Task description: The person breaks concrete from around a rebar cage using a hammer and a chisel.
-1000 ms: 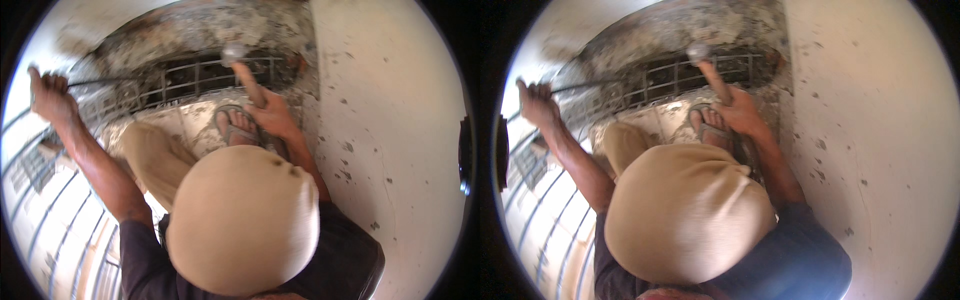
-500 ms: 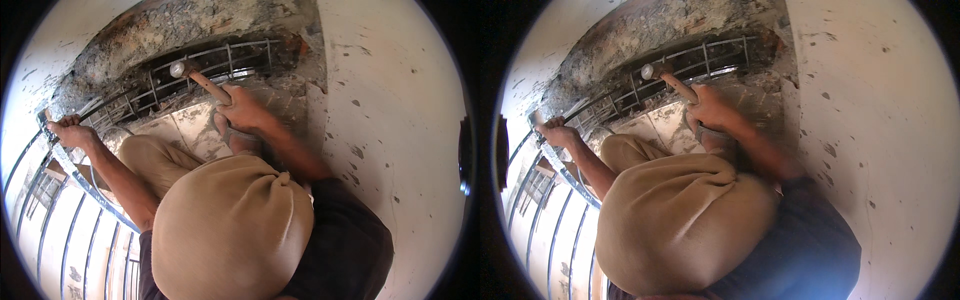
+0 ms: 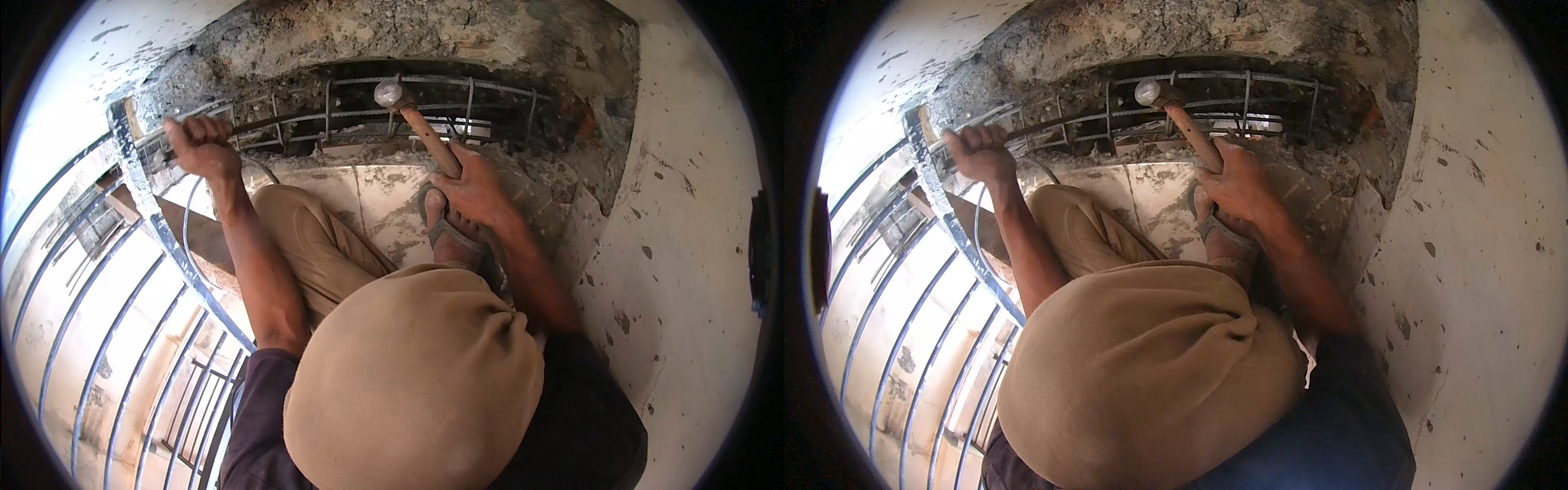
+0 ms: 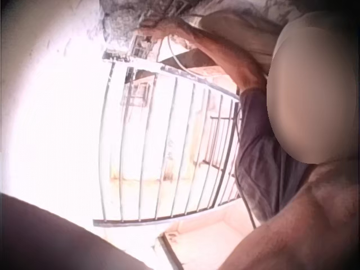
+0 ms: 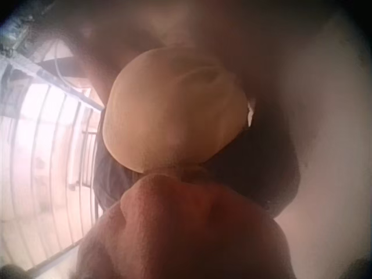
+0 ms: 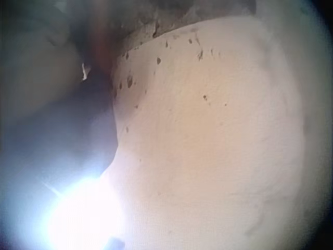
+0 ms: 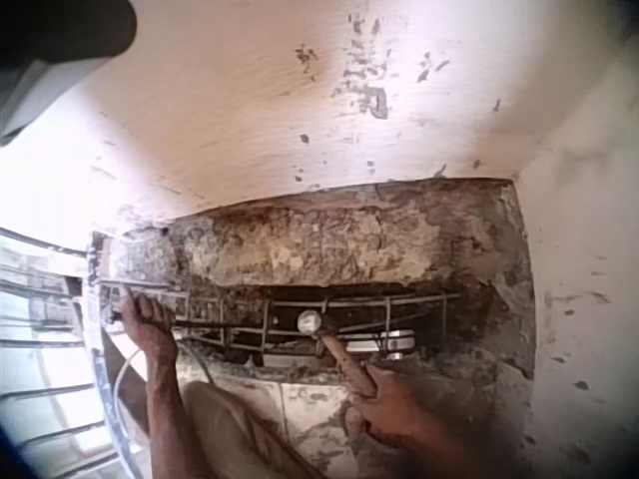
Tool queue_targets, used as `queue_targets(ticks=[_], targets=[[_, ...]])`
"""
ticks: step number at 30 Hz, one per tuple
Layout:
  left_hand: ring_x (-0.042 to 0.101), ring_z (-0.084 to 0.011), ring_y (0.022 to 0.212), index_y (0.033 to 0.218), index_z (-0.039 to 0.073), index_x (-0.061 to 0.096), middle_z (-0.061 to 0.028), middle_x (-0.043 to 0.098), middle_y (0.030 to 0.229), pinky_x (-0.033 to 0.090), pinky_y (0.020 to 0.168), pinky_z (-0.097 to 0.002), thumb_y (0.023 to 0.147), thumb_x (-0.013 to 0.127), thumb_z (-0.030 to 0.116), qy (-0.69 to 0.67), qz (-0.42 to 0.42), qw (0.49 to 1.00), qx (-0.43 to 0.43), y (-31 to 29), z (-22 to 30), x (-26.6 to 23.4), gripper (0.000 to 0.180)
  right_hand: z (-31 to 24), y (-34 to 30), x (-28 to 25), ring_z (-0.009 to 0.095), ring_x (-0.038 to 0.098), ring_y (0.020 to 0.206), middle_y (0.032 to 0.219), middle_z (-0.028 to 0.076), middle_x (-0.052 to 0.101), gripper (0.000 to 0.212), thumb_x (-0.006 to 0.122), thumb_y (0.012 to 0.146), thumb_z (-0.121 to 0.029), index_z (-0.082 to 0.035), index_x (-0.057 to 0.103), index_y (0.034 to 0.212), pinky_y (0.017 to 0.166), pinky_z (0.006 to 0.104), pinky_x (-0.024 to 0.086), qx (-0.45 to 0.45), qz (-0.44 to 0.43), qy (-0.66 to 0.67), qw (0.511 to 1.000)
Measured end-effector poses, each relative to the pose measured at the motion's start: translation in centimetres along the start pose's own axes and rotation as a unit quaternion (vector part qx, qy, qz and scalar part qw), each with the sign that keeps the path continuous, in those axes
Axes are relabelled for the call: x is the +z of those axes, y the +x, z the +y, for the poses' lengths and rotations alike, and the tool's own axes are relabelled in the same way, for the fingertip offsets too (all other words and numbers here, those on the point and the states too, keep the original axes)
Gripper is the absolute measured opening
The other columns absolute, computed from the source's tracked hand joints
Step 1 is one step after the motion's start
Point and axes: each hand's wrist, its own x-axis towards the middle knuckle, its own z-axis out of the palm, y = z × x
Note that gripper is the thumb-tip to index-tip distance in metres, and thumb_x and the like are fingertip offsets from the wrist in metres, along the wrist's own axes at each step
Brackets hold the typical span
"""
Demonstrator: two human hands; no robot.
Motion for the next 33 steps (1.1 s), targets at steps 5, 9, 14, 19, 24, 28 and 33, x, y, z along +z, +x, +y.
queue_targets(ticks=[5,9,14,19,24,28,33], targets=[[0.025,-0.0131,0.048,0.062,0.018,0.031,0.003,0.025,0.055,0.024,0.047,-0.0324,0.105,0.046,0.035,-0.015,-0.132,0.99,-0.057,-0.5,-1.9,1.2,0.049,0.4,-0.3,-0.1,0.018,0.059,0.073,0.078,0.013,0.063,0.032,0.073,0.087,-0.017,0.003,0.061,0.109,0.069,0.0375,0.049,-0.004,0.009,-0.009,1.0],[0.035,-0.0088,0.053,0.061,0.011,0.049,0.0054,0.042,0.058,0.028,0.05,-0.0305,0.1,0.058,0.036,0.113,-0.15,0.981,-0.052,-2.7,-4.4,2.9,0.047,-1.4,-0.9,-0.6,0.031,0.068,0.077,0.08,0.021,0.064,0.031,0.072,0.085,-0.022,0.004,0.059,0.097,0.069,0.0428,0.05,0.005,-0.013,-0.002,1.0],[0.04,-0.0074,0.058,0.065,0.01,0.055,0.0056,0.047,0.06,0.031,0.052,-0.0308,0.097,0.065,0.042,0.22,-0.204,0.949,-0.095,-3.5,-2.9,5.0,0.047,-7.2,-3.6,-0.8,0.02,0.065,0.072,0.08,0.013,0.066,0.029,0.073,0.087,-0.021,0.002,0.061,0.101,0.065,0.0379,0.052,-0.09,0.009,0.03,0.995],[0.047,-0.0106,0.059,0.068,0.003,0.059,0.0,0.052,0.06,0.04,0.055,-0.0348,0.094,0.066,0.056,0.31,-0.261,0.909,-0.103,-3.8,-5.0,5.8,0.06,-14.0,-5.7,-1.9,0.008,0.058,0.066,0.08,0.002,0.065,0.013,0.073,0.088,-0.005,0.001,0.064,0.096,0.055,0.0264,0.048,-0.269,0.086,0.225,0.933],[0.052,-0.0098,0.066,0.087,0.001,0.068,-0.0012,0.061,0.068,0.047,0.062,-0.0356,0.095,0.07,0.039,0.322,-0.334,0.878,-0.115,-4.8,-1.8,8.3,0.039,-12.0,-5.6,0.3,0.009,0.059,0.065,0.075,0.002,0.063,0.009,0.07,0.088,-0.003,0.003,0.065,0.093,0.055,0.0267,0.047,-0.17,0.078,0.163,0.969],[0.051,-0.0299,0.06,0.093,-0.002,0.067,-0.0245,0.063,0.073,0.049,0.064,-0.0414,0.086,0.065,0.026,0.231,-0.346,0.909,-0.027,-5.1,-6.9,6.0,0.03,-11.0,-5.2,1.6,0.013,0.06,0.068,0.082,0.006,0.066,0.021,0.073,0.086,-0.009,0.005,0.065,0.1,0.061,0.0321,0.05,-0.115,0.006,-0.024,0.993],[0.053,-0.0241,0.059,0.088,0.001,0.067,-0.0169,0.06,0.066,0.047,0.061,-0.0409,0.094,0.063,0.036,0.292,-0.336,0.894,-0.051,-5.7,-5.0,7.1,0.035,-16.2,-8.9,-1.1,0.011,0.057,0.063,0.077,0.004,0.063,0.013,0.069,0.086,-0.003,0.003,0.065,0.097,0.055,0.0283,0.046,-0.177,0.096,0.068,0.977]])
